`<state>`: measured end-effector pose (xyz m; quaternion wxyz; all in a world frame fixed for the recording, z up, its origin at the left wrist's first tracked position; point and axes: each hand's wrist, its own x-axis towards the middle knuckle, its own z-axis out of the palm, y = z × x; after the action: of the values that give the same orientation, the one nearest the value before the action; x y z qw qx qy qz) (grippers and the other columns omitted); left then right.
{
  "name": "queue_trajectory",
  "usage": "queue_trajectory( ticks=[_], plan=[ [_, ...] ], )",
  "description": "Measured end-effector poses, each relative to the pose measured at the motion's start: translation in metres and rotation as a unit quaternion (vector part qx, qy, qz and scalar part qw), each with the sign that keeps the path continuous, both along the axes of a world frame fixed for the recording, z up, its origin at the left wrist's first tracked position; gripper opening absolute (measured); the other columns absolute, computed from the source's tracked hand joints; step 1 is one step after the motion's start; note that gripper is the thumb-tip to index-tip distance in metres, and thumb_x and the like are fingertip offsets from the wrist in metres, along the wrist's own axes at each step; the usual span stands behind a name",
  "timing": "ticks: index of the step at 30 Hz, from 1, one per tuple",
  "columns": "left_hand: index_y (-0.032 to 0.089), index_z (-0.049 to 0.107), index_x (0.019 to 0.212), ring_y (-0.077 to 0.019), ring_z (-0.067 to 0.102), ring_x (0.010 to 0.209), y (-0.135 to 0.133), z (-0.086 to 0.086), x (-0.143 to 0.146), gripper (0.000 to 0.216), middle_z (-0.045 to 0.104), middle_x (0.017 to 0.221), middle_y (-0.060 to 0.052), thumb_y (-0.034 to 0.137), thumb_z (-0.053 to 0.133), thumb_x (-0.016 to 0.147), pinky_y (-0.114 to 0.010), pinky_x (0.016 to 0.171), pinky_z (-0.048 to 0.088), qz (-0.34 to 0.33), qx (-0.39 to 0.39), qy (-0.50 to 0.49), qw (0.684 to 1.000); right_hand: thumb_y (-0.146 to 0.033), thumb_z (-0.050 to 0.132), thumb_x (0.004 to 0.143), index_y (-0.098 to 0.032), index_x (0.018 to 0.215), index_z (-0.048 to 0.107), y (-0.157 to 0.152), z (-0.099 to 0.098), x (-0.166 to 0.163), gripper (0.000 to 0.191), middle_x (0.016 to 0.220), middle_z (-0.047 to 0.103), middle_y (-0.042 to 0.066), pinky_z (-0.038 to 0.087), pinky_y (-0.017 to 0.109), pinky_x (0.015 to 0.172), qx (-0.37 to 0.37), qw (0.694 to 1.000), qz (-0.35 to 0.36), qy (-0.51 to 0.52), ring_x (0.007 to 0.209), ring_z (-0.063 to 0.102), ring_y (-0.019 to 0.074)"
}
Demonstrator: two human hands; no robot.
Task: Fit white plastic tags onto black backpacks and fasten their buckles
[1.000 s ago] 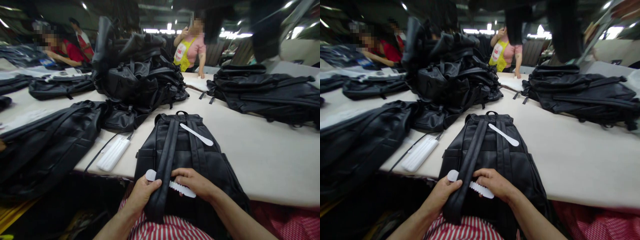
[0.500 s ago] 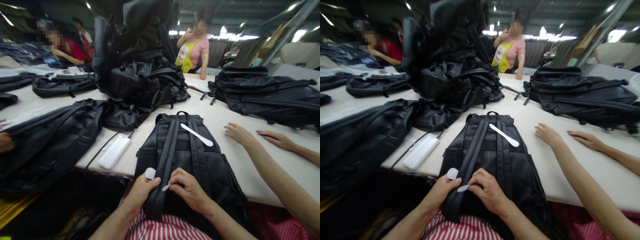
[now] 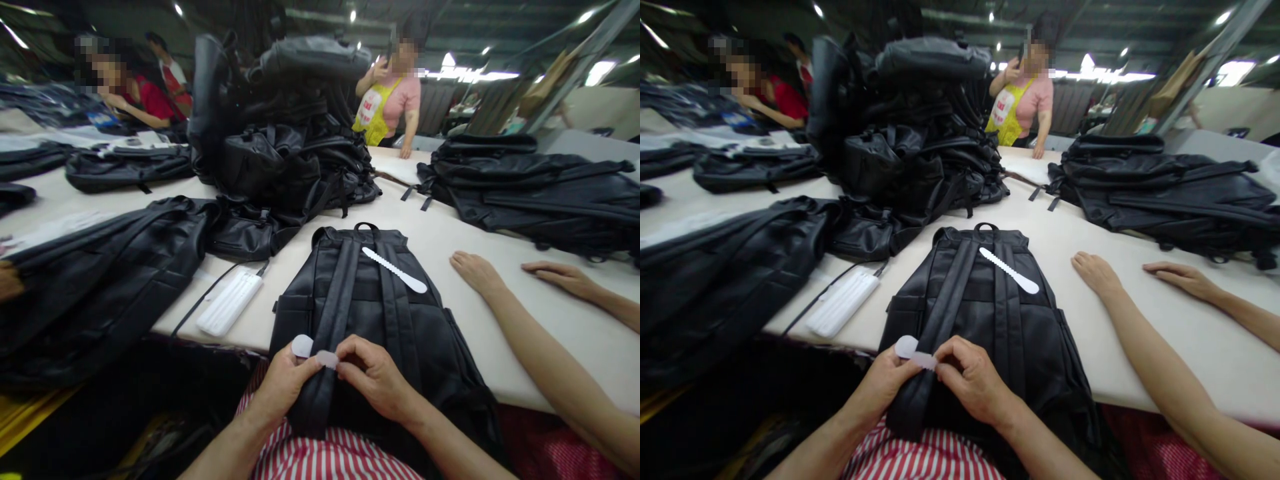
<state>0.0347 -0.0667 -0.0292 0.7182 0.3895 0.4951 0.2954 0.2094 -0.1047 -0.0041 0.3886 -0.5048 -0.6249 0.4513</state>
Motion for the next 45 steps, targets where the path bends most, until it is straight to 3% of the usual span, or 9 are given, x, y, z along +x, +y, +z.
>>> queue_trajectory(
  ticks=[3, 7, 12, 20, 22, 25, 27, 31, 45],
  plan=[
    [0.014, 0.057, 0.082, -0.0161, 0.06, 0.071, -0.001, -0.001, 0.003, 0.029, 0.065, 0.076, -0.003, 0.034, 0.07, 0.065, -0.025, 0.065, 0.046, -0.009, 0.026, 0.009, 1.0, -0.023, 0.052, 0.083, -0.019, 0.081, 0.063, 0.004, 0.006, 0.0, 0.012, 0.073, 0.054, -0.001, 0.043, 0.02, 0.061, 0.0, 0.999, 0.0, -0.043, 0.065, 0.054, 0.0094],
    [0.016, 0.057, 0.077, -0.0142, 0.057, 0.069, -0.003, -0.001, 0.007, 0.024, 0.061, 0.071, 0.0, 0.035, 0.068, 0.068, -0.022, 0.063, 0.043, -0.012, 0.12, 0.048, 0.992, -0.024, 0.051, 0.084, -0.018, 0.075, 0.063, 0.013, 0.018, -0.006, 0.016, 0.072, 0.054, -0.001, 0.041, 0.019, 0.054, -0.022, 0.996, 0.014, -0.08, 0.055, 0.052, 0.0072],
    [0.017, 0.057, 0.071, -0.0141, 0.054, 0.067, -0.007, -0.001, 0.01, 0.018, 0.059, 0.068, 0.001, 0.033, 0.064, 0.07, -0.021, 0.061, 0.04, -0.008, 0.195, 0.1, 0.976, -0.019, 0.052, 0.081, -0.019, 0.072, 0.063, 0.022, 0.02, -0.023, 0.015, 0.074, 0.058, 0.001, 0.041, 0.021, 0.062, -0.013, 0.985, -0.009, -0.174, 0.067, 0.054, 0.0107],
    [0.016, 0.061, 0.087, -0.0158, 0.057, 0.075, -0.009, -0.001, 0.005, 0.023, 0.062, 0.077, -0.002, 0.034, 0.063, 0.072, -0.022, 0.067, 0.043, -0.02, 0.132, 0.031, 0.991, -0.021, 0.052, 0.08, -0.018, 0.072, 0.059, 0.022, -0.009, -0.031, 0.012, 0.067, 0.055, -0.002, 0.04, 0.019, 0.056, -0.063, 0.99, -0.08, -0.099, 0.051, 0.051, 0.0068],
    [0.016, 0.061, 0.087, -0.0123, 0.054, 0.059, -0.008, 0.001, 0.002, 0.025, 0.058, 0.062, 0.001, 0.038, 0.06, 0.074, -0.019, 0.054, 0.039, -0.039, 0.103, 0.036, 0.993, -0.023, 0.053, 0.08, -0.017, 0.072, 0.058, 0.021, -0.013, -0.03, 0.011, 0.066, 0.055, -0.002, 0.04, 0.019, 0.053, -0.076, 0.99, -0.097, -0.074, 0.049, 0.052, 0.0069],
    [0.016, 0.055, 0.064, -0.008, 0.038, 0.039, -0.009, 0.001, 0.0, 0.033, 0.043, 0.04, 0.005, 0.046, 0.053, 0.077, -0.018, 0.041, 0.028, -0.019, 0.079, 0.087, 0.993, -0.025, 0.053, 0.08, -0.017, 0.07, 0.057, 0.02, -0.016, -0.03, 0.013, 0.067, 0.055, -0.003, 0.04, 0.019, 0.051, -0.082, 0.99, -0.106, -0.055, 0.049, 0.052, 0.007],
    [0.017, 0.049, 0.059, -0.0079, 0.038, 0.037, -0.011, 0.0, 0.0, 0.036, 0.042, 0.038, 0.005, 0.047, 0.049, 0.078, -0.018, 0.041, 0.028, 0.017, 0.084, 0.1, 0.991, -0.025, 0.052, 0.08, -0.017, 0.07, 0.057, 0.02, -0.017, -0.031, 0.013, 0.067, 0.055, -0.003, 0.041, 0.019, 0.052, -0.079, 0.99, -0.107, -0.053, 0.049, 0.052, 0.0069],
    [0.019, 0.046, 0.07, -0.0079, 0.036, 0.033, -0.015, -0.001, 0.004, 0.027, 0.039, 0.036, 0.008, 0.045, 0.046, 0.08, -0.017, 0.037, 0.026, 0.053, 0.093, 0.098, 0.989, -0.024, 0.054, 0.079, -0.018, 0.068, 0.058, 0.019, -0.015, -0.032, 0.013, 0.069, 0.055, -0.002, 0.04, 0.02, 0.057, -0.067, 0.989, -0.108, -0.081, 0.057, 0.053, 0.0081],
    [0.021, 0.043, 0.082, -0.0058, 0.034, 0.039, -0.019, -0.012, -0.001, 0.02, 0.038, 0.048, 0.01, 0.04, 0.048, 0.083, -0.016, 0.039, 0.024, 0.036, 0.185, 0.143, 0.971, -0.021, 0.056, 0.075, -0.018, 0.063, 0.06, 0.028, -0.005, -0.038, 0.012, 0.069, 0.058, 0.0, 0.036, 0.022, 0.063, -0.059, 0.975, -0.107, -0.187, 0.065, 0.052, 0.0107]
  ],
)
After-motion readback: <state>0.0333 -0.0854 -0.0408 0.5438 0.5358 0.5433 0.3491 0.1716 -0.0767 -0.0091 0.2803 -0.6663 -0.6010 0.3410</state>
